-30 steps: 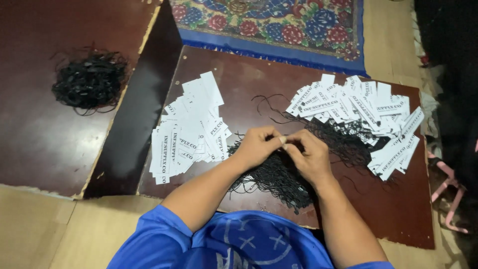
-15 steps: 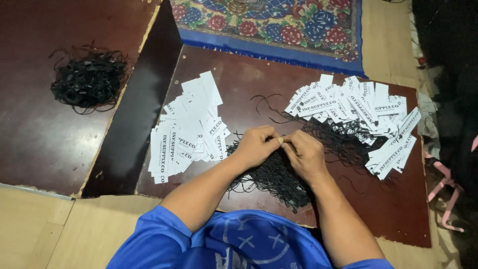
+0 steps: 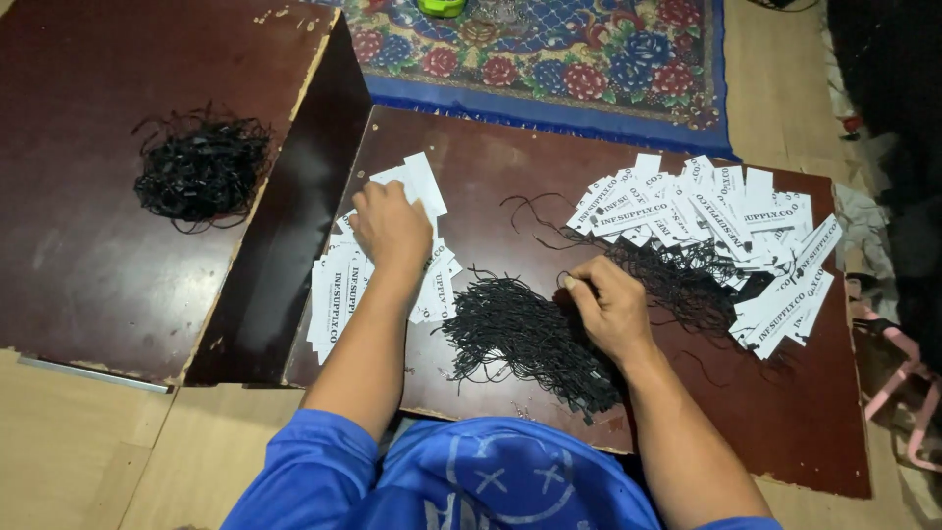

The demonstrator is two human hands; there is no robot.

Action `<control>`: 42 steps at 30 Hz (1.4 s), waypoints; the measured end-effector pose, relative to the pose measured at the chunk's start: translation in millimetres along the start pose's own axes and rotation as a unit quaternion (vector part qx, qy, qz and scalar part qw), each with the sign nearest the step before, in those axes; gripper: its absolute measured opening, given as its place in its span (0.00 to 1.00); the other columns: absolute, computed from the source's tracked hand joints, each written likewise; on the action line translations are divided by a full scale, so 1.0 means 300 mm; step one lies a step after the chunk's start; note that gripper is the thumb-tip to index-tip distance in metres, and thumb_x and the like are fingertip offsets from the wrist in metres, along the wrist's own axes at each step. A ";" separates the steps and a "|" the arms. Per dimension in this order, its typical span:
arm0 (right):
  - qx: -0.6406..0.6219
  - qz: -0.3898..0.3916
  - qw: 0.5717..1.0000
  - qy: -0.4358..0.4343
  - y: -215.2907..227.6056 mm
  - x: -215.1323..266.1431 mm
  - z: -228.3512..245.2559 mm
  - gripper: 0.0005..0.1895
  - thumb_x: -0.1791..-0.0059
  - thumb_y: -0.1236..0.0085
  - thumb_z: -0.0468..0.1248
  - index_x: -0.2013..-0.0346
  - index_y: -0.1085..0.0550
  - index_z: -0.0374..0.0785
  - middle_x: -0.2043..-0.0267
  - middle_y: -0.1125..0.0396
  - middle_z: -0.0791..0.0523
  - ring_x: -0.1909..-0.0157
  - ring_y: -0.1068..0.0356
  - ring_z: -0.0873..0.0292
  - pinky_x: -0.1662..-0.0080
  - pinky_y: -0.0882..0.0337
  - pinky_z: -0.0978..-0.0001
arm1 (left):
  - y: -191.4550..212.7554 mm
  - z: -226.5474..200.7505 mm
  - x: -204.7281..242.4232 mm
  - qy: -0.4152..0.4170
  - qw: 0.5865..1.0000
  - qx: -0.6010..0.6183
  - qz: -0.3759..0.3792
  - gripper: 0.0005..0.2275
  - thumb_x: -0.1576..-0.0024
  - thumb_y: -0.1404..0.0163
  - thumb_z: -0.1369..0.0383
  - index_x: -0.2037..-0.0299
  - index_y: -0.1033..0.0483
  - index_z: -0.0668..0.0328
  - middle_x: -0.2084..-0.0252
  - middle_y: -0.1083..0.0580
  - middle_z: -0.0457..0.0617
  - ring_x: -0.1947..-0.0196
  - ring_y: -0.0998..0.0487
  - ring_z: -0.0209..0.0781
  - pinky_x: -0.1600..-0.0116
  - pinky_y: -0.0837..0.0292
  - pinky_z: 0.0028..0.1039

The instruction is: Manually attaching black strings to white paper garment labels.

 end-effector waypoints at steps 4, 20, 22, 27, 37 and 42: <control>-0.004 -0.002 1.000 -0.007 0.007 -0.001 0.007 0.04 0.48 0.39 0.34 0.68 0.23 0.41 0.73 0.30 0.53 0.69 0.27 0.47 0.64 0.28 0.60 | -0.004 0.076 -0.010 0.021 0.999 0.007 -0.027 0.09 0.43 0.44 0.70 0.54 0.21 0.65 0.55 0.28 0.60 0.50 0.30 0.57 0.49 0.37 0.44; -0.010 -0.009 1.000 -0.007 0.011 -0.003 -0.006 0.04 0.48 0.39 0.33 0.68 0.23 0.39 0.74 0.30 0.52 0.70 0.28 0.47 0.65 0.29 0.59 | 0.136 -0.005 0.054 -0.035 0.995 0.040 0.090 0.18 0.49 0.38 0.63 0.55 0.20 0.72 0.57 0.25 0.65 0.53 0.25 0.65 0.49 0.32 0.56; -0.010 -0.007 1.000 -0.011 0.015 -0.006 0.010 0.04 0.48 0.39 0.33 0.68 0.24 0.39 0.74 0.30 0.52 0.70 0.28 0.47 0.65 0.29 0.59 | 0.113 -0.007 0.069 -0.066 0.991 0.021 0.118 0.19 0.50 0.36 0.63 0.56 0.20 0.72 0.58 0.24 0.65 0.54 0.24 0.65 0.50 0.32 0.55; -0.007 -0.010 1.000 -0.012 0.014 -0.008 0.017 0.04 0.48 0.39 0.34 0.68 0.24 0.40 0.74 0.30 0.52 0.70 0.27 0.47 0.64 0.29 0.59 | 0.013 0.024 0.040 -0.141 0.975 -0.052 0.163 0.13 0.55 0.35 0.66 0.62 0.17 0.62 0.65 0.23 0.57 0.59 0.23 0.59 0.51 0.31 0.49; -0.010 -0.004 0.999 -0.045 0.014 -0.006 0.006 0.03 0.49 0.40 0.33 0.68 0.23 0.40 0.74 0.29 0.52 0.69 0.26 0.48 0.63 0.29 0.59 | 0.073 -0.013 0.063 -0.151 0.967 -0.044 0.199 0.14 0.56 0.35 0.64 0.61 0.17 0.58 0.63 0.26 0.54 0.56 0.27 0.56 0.48 0.36 0.48; 0.000 -0.010 0.999 -0.037 0.021 -0.015 0.024 0.04 0.48 0.39 0.34 0.69 0.23 0.42 0.74 0.29 0.53 0.68 0.26 0.48 0.63 0.28 0.60 | -0.004 0.028 0.027 -0.152 0.967 -0.002 0.204 0.06 0.54 0.37 0.69 0.69 0.19 0.58 0.69 0.27 0.51 0.59 0.27 0.53 0.48 0.37 0.48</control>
Point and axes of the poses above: each hand's wrist, its own x-axis away from the middle knuckle, its own y-axis out of the back of the hand, z = x × y, the point moved 2 cm from there along -x, towards the middle knuckle
